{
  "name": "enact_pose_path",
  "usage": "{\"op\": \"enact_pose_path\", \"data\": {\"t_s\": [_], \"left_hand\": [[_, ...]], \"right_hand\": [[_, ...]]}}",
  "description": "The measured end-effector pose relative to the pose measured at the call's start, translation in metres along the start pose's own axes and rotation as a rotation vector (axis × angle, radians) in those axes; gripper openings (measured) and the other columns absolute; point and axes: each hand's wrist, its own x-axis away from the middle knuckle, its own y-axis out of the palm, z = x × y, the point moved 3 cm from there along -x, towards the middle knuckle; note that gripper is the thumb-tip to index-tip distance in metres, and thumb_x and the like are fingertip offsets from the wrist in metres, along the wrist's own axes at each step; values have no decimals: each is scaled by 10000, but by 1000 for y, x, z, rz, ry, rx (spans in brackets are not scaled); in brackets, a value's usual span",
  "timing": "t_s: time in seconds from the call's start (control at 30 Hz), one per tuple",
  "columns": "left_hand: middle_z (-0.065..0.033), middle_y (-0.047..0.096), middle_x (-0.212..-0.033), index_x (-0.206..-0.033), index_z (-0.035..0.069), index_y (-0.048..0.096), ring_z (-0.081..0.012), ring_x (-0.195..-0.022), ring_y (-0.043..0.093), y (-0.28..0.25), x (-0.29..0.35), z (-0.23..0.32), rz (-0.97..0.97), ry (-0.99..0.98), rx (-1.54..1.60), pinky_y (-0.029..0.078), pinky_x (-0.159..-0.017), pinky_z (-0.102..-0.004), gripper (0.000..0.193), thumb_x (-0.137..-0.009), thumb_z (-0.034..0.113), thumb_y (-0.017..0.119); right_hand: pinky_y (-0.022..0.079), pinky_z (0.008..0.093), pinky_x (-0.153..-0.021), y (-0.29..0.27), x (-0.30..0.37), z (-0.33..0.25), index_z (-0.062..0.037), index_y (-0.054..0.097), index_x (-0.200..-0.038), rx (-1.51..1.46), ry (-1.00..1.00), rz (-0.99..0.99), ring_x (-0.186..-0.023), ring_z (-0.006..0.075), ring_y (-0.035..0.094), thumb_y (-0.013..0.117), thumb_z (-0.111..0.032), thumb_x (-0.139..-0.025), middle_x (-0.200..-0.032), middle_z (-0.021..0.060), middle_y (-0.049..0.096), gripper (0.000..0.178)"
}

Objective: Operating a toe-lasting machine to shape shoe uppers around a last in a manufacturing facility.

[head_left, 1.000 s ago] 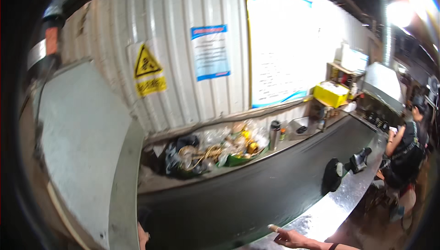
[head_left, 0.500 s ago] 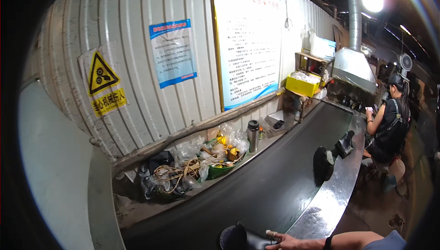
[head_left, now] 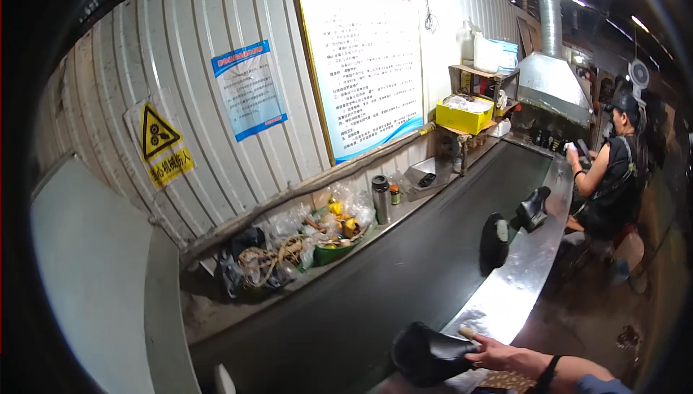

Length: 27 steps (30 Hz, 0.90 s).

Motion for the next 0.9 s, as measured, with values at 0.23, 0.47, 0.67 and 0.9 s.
{"op": "enact_pose_path", "data": {"t_s": [0.23,0.47,0.67,0.9], "left_hand": [[-301,401,-1354,-1343,84,510,-479,-1264,389,-92,130,136,115,477,156,374,-993,-617,693,-709,235,743],[-203,425,-1369,-1123,190,620,-388,-1278,361,-51,281,280,48,977,367,335,-1024,-581,558,-611,315,806],[-91,472,-1320,-1175,224,649,-292,-1256,390,-57,356,352,232,1224,428,334,-1038,-535,517,-682,289,791],[-88,666,-1217,-1227,33,639,-218,-1120,609,4,273,313,-1362,-245,2510,478,-999,-406,477,-994,438,542]], "right_hand": [[514,313,-793,18,-12,-18,-246,348,-1545,119,-85,-59,-844,97,539,789,-143,-868,-876,-49,484,814],[498,473,-905,-5,16,-19,-266,289,-1567,-205,-64,-61,-922,146,536,759,-199,-903,-1010,-29,539,816],[522,442,-841,-45,-7,7,-221,363,-1540,-86,-135,253,-1053,180,605,714,-326,-936,-1182,49,625,706],[527,361,-838,15,102,-58,-93,446,-1463,787,-960,-70,-981,181,642,661,-182,-941,-1153,115,649,572]]}}
